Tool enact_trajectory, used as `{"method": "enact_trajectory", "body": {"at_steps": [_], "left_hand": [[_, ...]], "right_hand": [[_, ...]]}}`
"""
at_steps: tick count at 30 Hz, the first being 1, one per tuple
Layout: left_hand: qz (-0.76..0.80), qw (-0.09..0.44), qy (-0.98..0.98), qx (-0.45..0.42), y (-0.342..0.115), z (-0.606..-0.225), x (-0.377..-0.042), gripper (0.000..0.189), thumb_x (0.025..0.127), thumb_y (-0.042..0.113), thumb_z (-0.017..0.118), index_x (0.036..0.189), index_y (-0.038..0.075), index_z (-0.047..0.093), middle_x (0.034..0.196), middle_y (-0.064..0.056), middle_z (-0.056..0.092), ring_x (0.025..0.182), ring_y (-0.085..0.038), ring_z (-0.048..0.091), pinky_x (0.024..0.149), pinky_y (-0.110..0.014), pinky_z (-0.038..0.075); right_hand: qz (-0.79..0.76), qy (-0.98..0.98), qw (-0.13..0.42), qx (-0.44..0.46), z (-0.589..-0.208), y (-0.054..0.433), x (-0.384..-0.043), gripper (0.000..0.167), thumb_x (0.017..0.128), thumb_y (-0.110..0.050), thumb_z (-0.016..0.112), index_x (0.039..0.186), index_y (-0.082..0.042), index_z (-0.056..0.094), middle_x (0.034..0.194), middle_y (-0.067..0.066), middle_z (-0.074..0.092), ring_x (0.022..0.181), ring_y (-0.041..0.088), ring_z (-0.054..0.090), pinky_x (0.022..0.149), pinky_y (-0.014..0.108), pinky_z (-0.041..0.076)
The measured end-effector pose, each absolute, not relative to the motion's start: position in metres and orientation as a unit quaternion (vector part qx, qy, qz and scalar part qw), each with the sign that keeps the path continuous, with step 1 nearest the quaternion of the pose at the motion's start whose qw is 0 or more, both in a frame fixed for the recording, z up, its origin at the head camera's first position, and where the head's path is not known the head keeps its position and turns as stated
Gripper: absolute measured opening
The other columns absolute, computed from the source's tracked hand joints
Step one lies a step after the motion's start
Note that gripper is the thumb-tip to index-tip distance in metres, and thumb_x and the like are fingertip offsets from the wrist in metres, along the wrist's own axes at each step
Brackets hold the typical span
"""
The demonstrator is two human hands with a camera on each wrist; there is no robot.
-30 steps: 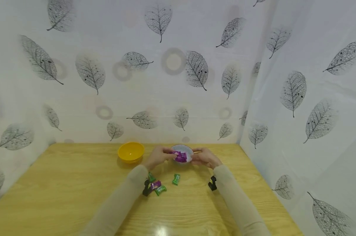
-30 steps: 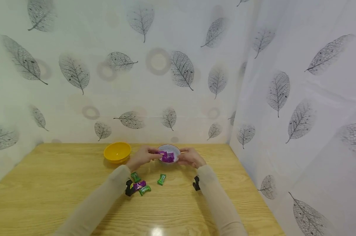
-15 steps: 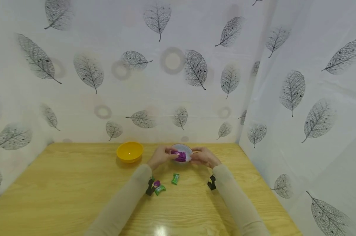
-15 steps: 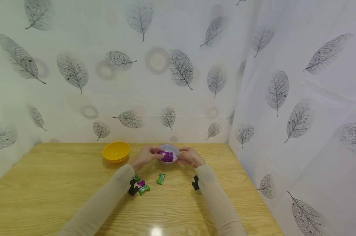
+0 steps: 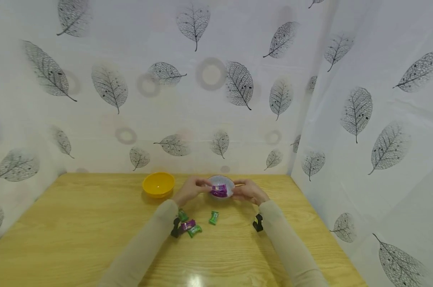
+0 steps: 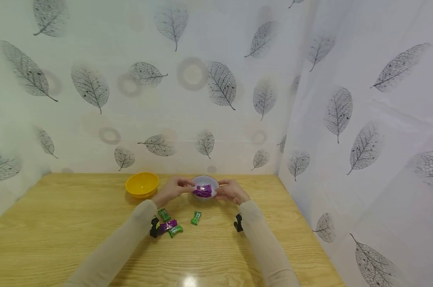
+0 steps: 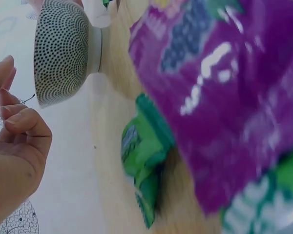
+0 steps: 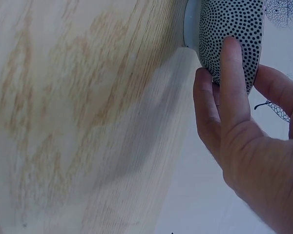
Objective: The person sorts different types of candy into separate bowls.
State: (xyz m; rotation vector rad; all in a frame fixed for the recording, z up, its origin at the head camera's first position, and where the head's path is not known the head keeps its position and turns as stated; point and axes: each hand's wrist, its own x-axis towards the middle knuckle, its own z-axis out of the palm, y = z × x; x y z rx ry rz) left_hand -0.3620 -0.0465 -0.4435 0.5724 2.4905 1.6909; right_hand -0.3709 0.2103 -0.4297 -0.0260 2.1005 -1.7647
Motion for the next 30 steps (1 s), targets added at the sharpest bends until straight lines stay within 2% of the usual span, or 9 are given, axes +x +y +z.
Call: {"method": "enact_trajectory", "body": {"at_steps": [7,10,16,24,30], "left_hand": [[0.554,0.063,0.811,0.178,-0.057,-0.434,-0.355,0.027,0.089,0.018,0.071,0.110,0.002,0.071,0.099,-0.005,0.065,0.091,-0.018,0.052,0.082,-0.031,0.044],[0.542,0.056,0.815,0.198,-0.062,-0.432,-0.354,0.026,0.089,0.017,0.071,0.108,0.000,0.071,0.095,-0.005,0.066,0.085,-0.016,0.050,0.078,-0.028,0.044],[0.533,0.058,0.811,0.235,-0.072,-0.435,-0.350,0.020,0.089,0.015,0.071,0.104,0.001,0.073,0.087,-0.005,0.066,0.073,-0.015,0.046,0.064,-0.024,0.042],[0.528,0.082,0.813,0.233,-0.089,-0.438,-0.339,0.023,0.090,0.017,0.071,0.107,0.002,0.072,0.086,-0.006,0.062,0.076,-0.016,0.048,0.066,-0.029,0.046],[0.524,0.091,0.810,0.245,-0.103,-0.448,-0.333,0.027,0.089,0.020,0.072,0.107,0.000,0.071,0.087,-0.008,0.065,0.075,-0.016,0.048,0.066,-0.026,0.046]], "right_hand": [[-0.629,0.753,0.196,-0.006,-0.431,0.212,-0.373,0.051,0.097,0.002,0.053,0.145,0.006,0.037,0.128,0.033,0.057,0.097,0.027,0.071,0.095,0.042,0.053],[-0.628,0.753,0.197,-0.003,-0.430,0.211,-0.373,0.050,0.097,0.001,0.054,0.145,0.005,0.039,0.128,0.033,0.057,0.094,0.025,0.071,0.094,0.041,0.054],[-0.629,0.752,0.197,-0.007,-0.431,0.211,-0.373,0.051,0.097,0.001,0.054,0.145,0.006,0.038,0.128,0.033,0.058,0.096,0.026,0.071,0.094,0.042,0.053],[-0.629,0.750,0.201,-0.005,-0.430,0.211,-0.370,0.051,0.097,0.002,0.053,0.145,0.007,0.036,0.131,0.035,0.054,0.098,0.027,0.070,0.098,0.043,0.051],[-0.629,0.751,0.201,-0.009,-0.429,0.210,-0.370,0.051,0.096,0.003,0.053,0.145,0.008,0.037,0.132,0.035,0.052,0.103,0.031,0.068,0.099,0.044,0.050]]}}
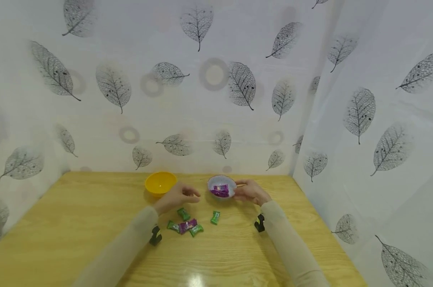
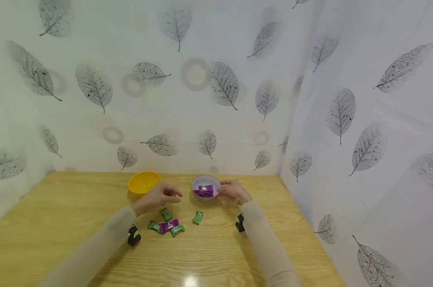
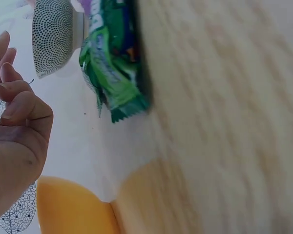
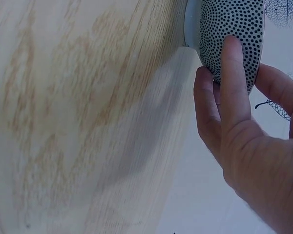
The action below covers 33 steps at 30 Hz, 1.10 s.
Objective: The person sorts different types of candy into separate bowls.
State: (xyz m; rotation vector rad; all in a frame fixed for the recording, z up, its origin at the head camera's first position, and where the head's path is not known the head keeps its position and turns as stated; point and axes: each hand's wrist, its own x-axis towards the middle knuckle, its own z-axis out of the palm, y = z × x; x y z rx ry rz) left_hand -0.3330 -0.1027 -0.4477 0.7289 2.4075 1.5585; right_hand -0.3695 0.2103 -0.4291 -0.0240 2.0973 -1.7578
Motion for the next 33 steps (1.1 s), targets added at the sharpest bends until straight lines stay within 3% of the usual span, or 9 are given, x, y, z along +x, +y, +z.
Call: {"method": "enact_trajectory", "body": {"at_steps": [6,12,17,23,33], "left_hand": [[0.504,0.111,0.821,0.246,-0.112,-0.454,-0.322,0.027,0.089,0.023,0.072,0.106,0.002,0.072,0.096,-0.003,0.071,0.084,-0.017,0.058,0.076,-0.028,0.051],[0.473,0.118,0.841,0.236,-0.118,-0.457,-0.314,0.021,0.090,0.022,0.071,0.104,0.007,0.073,0.088,-0.001,0.065,0.080,-0.017,0.052,0.071,-0.027,0.046],[0.461,0.127,0.851,0.220,-0.124,-0.457,-0.310,0.023,0.085,0.025,0.076,0.103,0.010,0.074,0.085,-0.003,0.062,0.080,-0.018,0.051,0.070,-0.028,0.045],[0.436,0.149,0.847,0.264,-0.135,-0.456,-0.307,0.025,0.081,0.023,0.080,0.101,0.009,0.074,0.080,-0.003,0.064,0.074,-0.015,0.052,0.066,-0.025,0.045],[0.410,0.224,0.835,0.292,-0.142,-0.455,-0.308,0.026,0.075,0.018,0.083,0.098,0.011,0.073,0.099,-0.004,0.068,0.089,-0.018,0.053,0.080,-0.030,0.042]], "right_hand": [[-0.622,0.757,0.200,-0.015,-0.431,0.207,-0.369,0.053,0.096,0.002,0.054,0.144,0.010,0.036,0.132,0.036,0.052,0.105,0.034,0.068,0.098,0.043,0.052],[-0.627,0.754,0.198,-0.011,-0.432,0.208,-0.369,0.052,0.096,0.003,0.053,0.145,0.009,0.035,0.133,0.036,0.052,0.109,0.037,0.066,0.093,0.040,0.054],[-0.627,0.754,0.195,-0.013,-0.432,0.211,-0.369,0.051,0.096,0.002,0.054,0.144,0.008,0.037,0.131,0.035,0.054,0.098,0.029,0.070,0.093,0.040,0.054],[-0.629,0.753,0.193,-0.015,-0.433,0.211,-0.370,0.051,0.096,0.003,0.054,0.144,0.008,0.037,0.131,0.035,0.053,0.097,0.028,0.070,0.091,0.038,0.056],[-0.629,0.753,0.192,-0.016,-0.432,0.210,-0.371,0.050,0.096,0.004,0.054,0.143,0.009,0.039,0.133,0.036,0.052,0.097,0.029,0.070,0.095,0.042,0.053]]}}
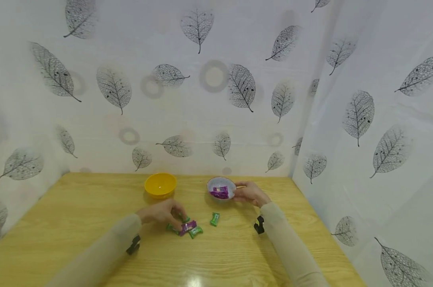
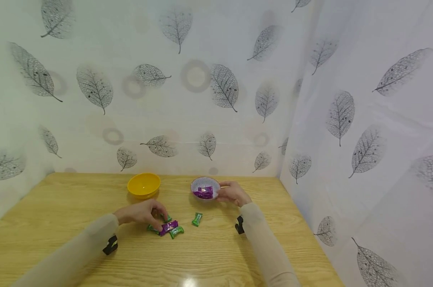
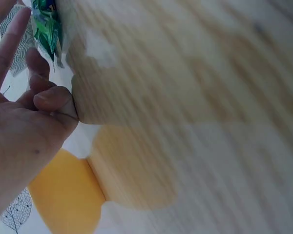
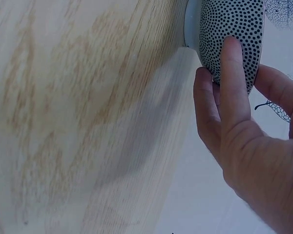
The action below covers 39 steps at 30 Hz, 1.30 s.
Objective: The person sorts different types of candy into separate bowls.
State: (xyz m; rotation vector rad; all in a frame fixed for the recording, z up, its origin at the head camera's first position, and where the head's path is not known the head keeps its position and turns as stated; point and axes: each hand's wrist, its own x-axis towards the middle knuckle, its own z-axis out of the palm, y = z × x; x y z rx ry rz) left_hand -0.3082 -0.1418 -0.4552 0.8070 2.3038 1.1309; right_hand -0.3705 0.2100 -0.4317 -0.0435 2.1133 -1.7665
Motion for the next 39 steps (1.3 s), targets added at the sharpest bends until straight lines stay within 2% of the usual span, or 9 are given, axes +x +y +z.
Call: {"method": "enact_trajectory", "body": {"at_steps": [9,16,24,28,33,39], "left_hand": [[0.371,0.217,0.855,0.289,-0.132,-0.456,-0.306,0.026,0.073,0.019,0.085,0.090,0.010,0.067,0.088,-0.001,0.062,0.079,-0.015,0.050,0.070,-0.026,0.041],[0.389,0.211,0.848,0.291,-0.130,-0.455,-0.306,0.023,0.074,0.010,0.082,0.093,0.007,0.069,0.092,-0.002,0.066,0.083,-0.016,0.055,0.076,-0.029,0.045],[0.349,0.199,0.867,0.296,-0.123,-0.458,-0.309,0.027,0.072,0.023,0.086,0.093,0.019,0.071,0.097,0.005,0.066,0.087,-0.016,0.054,0.078,-0.031,0.044],[0.341,0.202,0.876,0.275,-0.120,-0.459,-0.310,0.026,0.072,0.020,0.085,0.094,0.022,0.071,0.097,0.003,0.064,0.088,-0.017,0.053,0.078,-0.032,0.045],[0.343,0.207,0.882,0.248,-0.117,-0.459,-0.311,0.028,0.073,0.020,0.085,0.096,0.026,0.072,0.102,0.001,0.063,0.094,-0.019,0.053,0.084,-0.037,0.045],[0.345,0.209,0.884,0.238,-0.112,-0.458,-0.311,0.027,0.072,0.019,0.086,0.095,0.026,0.073,0.097,0.002,0.065,0.089,-0.019,0.055,0.079,-0.034,0.047]], "right_hand": [[-0.631,0.751,0.195,-0.009,-0.431,0.211,-0.370,0.051,0.095,0.004,0.054,0.144,0.008,0.038,0.131,0.035,0.053,0.090,0.024,0.071,0.095,0.042,0.053],[-0.632,0.749,0.198,-0.007,-0.431,0.210,-0.371,0.051,0.096,0.004,0.054,0.144,0.008,0.038,0.130,0.034,0.055,0.088,0.023,0.071,0.097,0.043,0.052],[-0.630,0.752,0.196,-0.009,-0.430,0.209,-0.370,0.051,0.096,0.004,0.054,0.144,0.008,0.038,0.129,0.035,0.054,0.091,0.024,0.071,0.099,0.045,0.051],[-0.627,0.754,0.195,-0.010,-0.431,0.209,-0.371,0.051,0.096,0.004,0.054,0.144,0.008,0.038,0.129,0.035,0.055,0.090,0.023,0.071,0.096,0.043,0.052],[-0.627,0.755,0.194,-0.013,-0.433,0.210,-0.372,0.052,0.095,0.004,0.055,0.144,0.009,0.037,0.127,0.036,0.055,0.090,0.024,0.071,0.092,0.041,0.055],[-0.629,0.752,0.198,-0.006,-0.432,0.210,-0.373,0.052,0.095,0.004,0.055,0.144,0.008,0.038,0.128,0.036,0.054,0.086,0.022,0.071,0.094,0.041,0.054]]}}
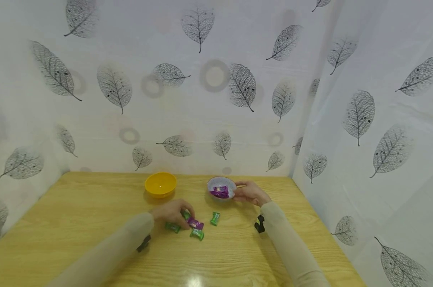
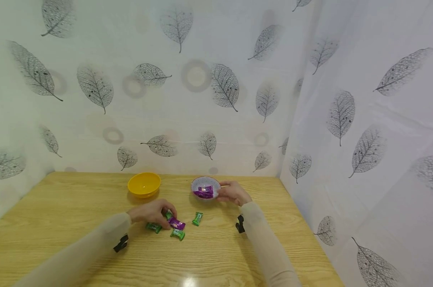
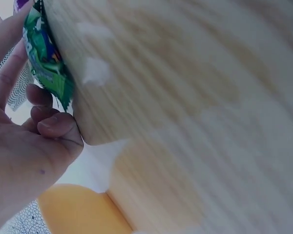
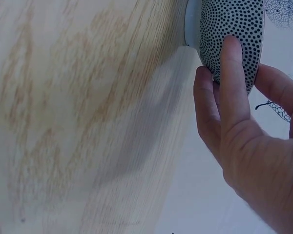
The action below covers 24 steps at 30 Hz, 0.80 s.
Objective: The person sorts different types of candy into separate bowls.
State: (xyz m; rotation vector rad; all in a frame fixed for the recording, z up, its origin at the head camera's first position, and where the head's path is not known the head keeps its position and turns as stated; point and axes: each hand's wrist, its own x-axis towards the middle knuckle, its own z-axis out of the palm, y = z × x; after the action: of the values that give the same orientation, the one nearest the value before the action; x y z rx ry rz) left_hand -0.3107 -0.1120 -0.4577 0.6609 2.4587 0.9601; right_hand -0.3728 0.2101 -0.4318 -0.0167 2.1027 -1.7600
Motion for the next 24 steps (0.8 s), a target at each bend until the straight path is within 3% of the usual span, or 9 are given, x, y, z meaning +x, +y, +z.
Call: {"method": "enact_trajectory", "body": {"at_steps": [9,16,20,24], "left_hand": [[0.360,0.203,0.883,0.221,-0.1045,-0.4544,-0.3089,0.023,0.071,0.010,0.083,0.091,0.018,0.076,0.084,0.000,0.067,0.076,-0.017,0.056,0.065,-0.029,0.050],[0.410,0.217,0.863,0.199,-0.1055,-0.4518,-0.3090,0.024,0.075,0.016,0.082,0.098,0.020,0.076,0.090,-0.002,0.068,0.070,-0.017,0.058,0.060,-0.028,0.052],[0.451,0.207,0.848,0.187,-0.1077,-0.4511,-0.3108,0.023,0.078,0.016,0.081,0.099,0.018,0.074,0.093,-0.006,0.066,0.073,-0.018,0.059,0.060,-0.030,0.055],[0.483,0.186,0.838,0.175,-0.1107,-0.4526,-0.3149,0.022,0.079,0.014,0.079,0.100,0.015,0.073,0.097,-0.005,0.068,0.084,-0.019,0.062,0.068,-0.032,0.057]], "right_hand": [[-0.632,0.748,0.201,-0.008,-0.4304,0.2097,-0.3713,0.053,0.095,0.004,0.055,0.145,0.007,0.037,0.129,0.036,0.053,0.089,0.023,0.071,0.097,0.044,0.052],[-0.636,0.744,0.207,-0.009,-0.4302,0.2090,-0.3711,0.054,0.095,0.005,0.053,0.146,0.008,0.034,0.131,0.036,0.052,0.095,0.027,0.071,0.100,0.046,0.049],[-0.634,0.744,0.208,-0.008,-0.4300,0.2091,-0.3705,0.054,0.096,0.005,0.053,0.146,0.008,0.034,0.133,0.037,0.051,0.094,0.026,0.071,0.100,0.046,0.049],[-0.633,0.746,0.207,-0.006,-0.4294,0.2095,-0.3699,0.054,0.096,0.004,0.053,0.146,0.007,0.035,0.133,0.036,0.051,0.093,0.025,0.071,0.100,0.045,0.049]]}}
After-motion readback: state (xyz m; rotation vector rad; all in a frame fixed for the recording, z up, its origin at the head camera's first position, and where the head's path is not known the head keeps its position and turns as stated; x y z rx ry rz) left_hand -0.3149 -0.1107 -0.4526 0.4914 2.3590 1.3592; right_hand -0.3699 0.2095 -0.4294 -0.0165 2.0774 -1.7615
